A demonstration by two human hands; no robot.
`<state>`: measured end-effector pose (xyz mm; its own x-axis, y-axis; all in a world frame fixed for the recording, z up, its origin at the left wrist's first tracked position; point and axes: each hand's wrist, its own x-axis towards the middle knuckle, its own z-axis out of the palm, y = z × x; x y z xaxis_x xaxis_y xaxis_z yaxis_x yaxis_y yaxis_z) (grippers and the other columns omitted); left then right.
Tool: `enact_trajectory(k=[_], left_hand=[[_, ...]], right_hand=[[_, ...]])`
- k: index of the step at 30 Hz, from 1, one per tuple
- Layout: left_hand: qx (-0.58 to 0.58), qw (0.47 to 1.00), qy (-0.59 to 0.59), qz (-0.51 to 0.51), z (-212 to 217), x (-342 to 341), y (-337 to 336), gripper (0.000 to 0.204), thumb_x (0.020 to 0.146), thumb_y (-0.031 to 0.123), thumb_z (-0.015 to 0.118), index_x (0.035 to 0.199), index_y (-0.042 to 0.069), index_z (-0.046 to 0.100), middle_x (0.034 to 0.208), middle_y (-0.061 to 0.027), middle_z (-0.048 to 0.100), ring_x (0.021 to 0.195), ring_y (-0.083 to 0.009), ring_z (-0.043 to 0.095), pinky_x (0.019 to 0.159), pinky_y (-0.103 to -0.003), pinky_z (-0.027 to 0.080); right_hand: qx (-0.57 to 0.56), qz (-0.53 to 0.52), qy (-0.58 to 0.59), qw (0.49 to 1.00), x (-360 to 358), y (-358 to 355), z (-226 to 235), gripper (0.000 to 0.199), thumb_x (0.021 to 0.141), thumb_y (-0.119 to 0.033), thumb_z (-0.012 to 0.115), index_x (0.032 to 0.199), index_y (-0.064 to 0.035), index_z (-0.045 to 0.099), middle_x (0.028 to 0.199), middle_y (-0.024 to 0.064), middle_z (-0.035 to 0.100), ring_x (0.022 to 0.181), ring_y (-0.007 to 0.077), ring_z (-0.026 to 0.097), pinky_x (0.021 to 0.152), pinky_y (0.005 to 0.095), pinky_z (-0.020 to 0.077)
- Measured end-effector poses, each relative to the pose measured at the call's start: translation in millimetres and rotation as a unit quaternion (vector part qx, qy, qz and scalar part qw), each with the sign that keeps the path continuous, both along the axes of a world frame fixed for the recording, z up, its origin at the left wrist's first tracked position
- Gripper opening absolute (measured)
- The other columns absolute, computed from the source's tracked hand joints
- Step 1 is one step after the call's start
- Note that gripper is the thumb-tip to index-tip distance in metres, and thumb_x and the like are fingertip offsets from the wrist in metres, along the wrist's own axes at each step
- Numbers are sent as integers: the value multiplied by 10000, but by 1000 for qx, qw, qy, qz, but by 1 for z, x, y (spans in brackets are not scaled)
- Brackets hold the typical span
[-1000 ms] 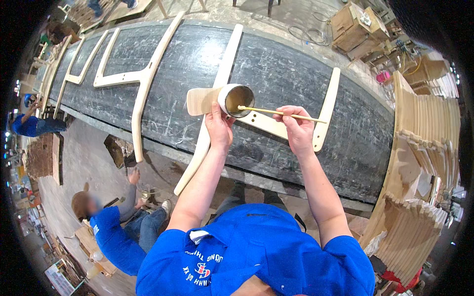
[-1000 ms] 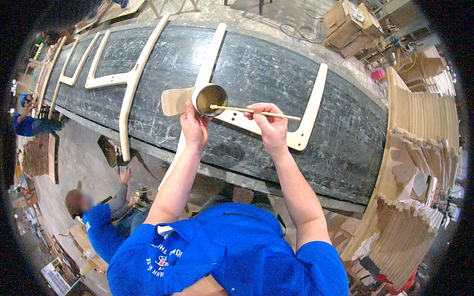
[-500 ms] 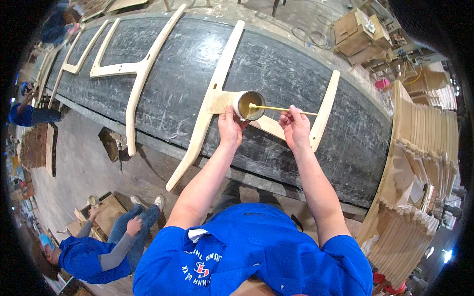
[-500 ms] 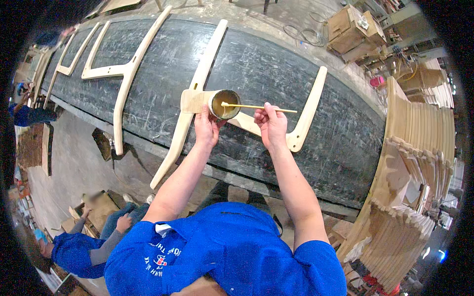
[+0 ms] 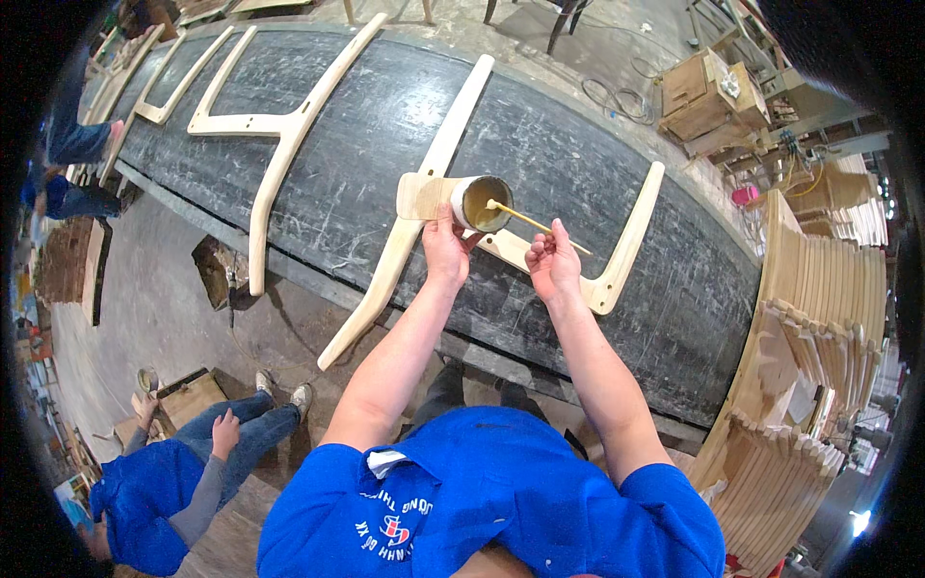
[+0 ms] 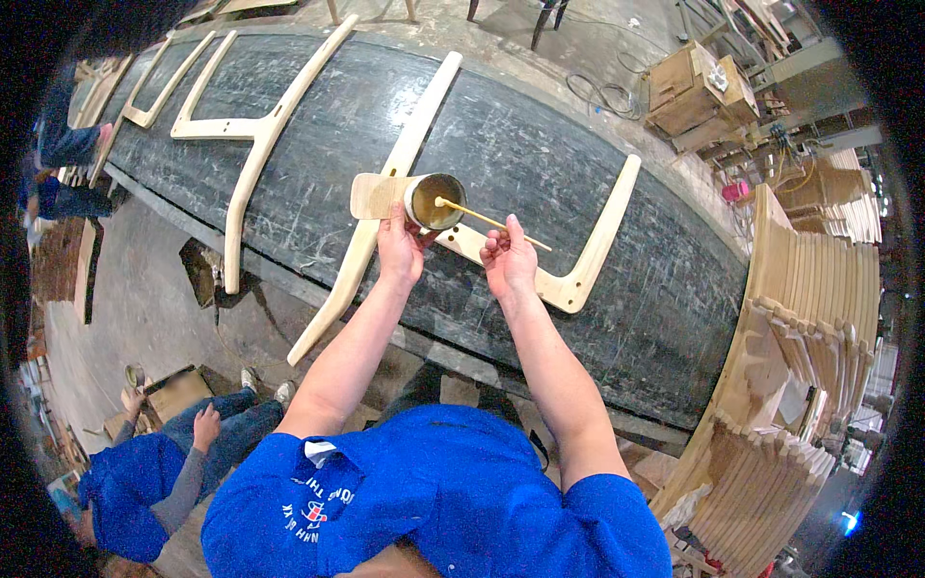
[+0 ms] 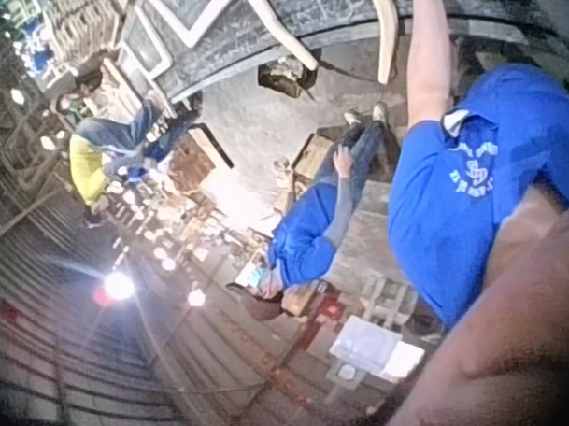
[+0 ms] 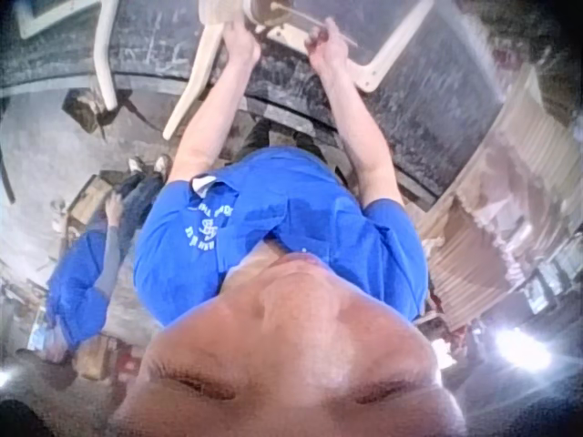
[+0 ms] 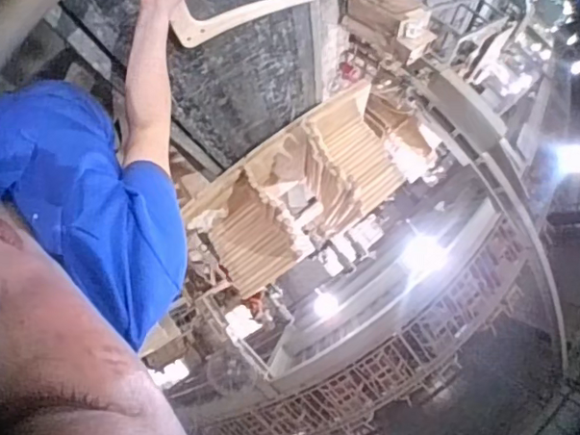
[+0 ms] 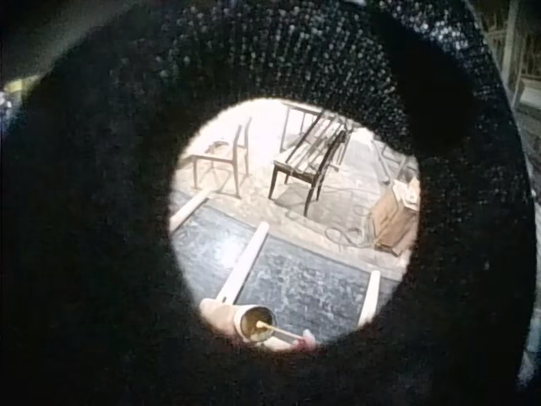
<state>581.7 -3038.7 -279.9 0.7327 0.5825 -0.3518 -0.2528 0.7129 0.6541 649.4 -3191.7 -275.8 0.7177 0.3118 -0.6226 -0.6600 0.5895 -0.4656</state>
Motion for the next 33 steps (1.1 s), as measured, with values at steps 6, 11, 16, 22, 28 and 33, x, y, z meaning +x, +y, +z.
enact_trajectory(k=[6,11,16,22,28,33], left_hand=[[-10,1000,25,-3,-18,-9,6,333,953,346,403,1123,64,455,1061,-77,562,965,-186,585,710,-395,567],[-22,998,52,-7,-26,-12,1,317,959,322,389,1111,50,449,1066,-93,550,959,-213,583,726,-423,561],[-17,997,57,46,-32,-24,9,300,955,315,401,1075,49,476,1002,-97,565,910,-221,596,665,-420,574],[12,992,76,96,-43,-69,31,314,946,353,422,1026,62,511,982,-68,563,885,-181,577,665,-402,564],[15,989,91,113,-45,-96,24,323,948,345,420,1054,52,506,987,-70,563,899,-185,582,665,-392,565],[9,988,88,126,-47,-102,15,314,949,341,420,1119,81,460,1034,-64,556,923,-187,578,661,-393,565]], right_hand=[[-105,76,-355,926,11,-7,35,92,875,-118,578,831,-43,547,759,79,623,655,159,614,616,274,495],[-183,162,-576,780,13,-3,62,54,866,-50,564,891,-2,559,816,90,627,749,145,619,683,257,496],[-211,98,-457,859,23,-5,49,112,889,-112,555,827,-25,522,716,83,619,609,133,615,563,238,495],[-302,155,-465,817,30,-11,15,196,878,-159,580,752,-35,497,645,55,606,561,101,593,514,235,472],[-368,212,-508,749,32,-2,5,233,863,-190,593,730,-23,501,601,51,599,553,102,605,519,245,468],[-392,238,-526,716,35,1,-3,238,862,-192,592,731,-16,498,599,62,598,561,115,616,518,253,467]])
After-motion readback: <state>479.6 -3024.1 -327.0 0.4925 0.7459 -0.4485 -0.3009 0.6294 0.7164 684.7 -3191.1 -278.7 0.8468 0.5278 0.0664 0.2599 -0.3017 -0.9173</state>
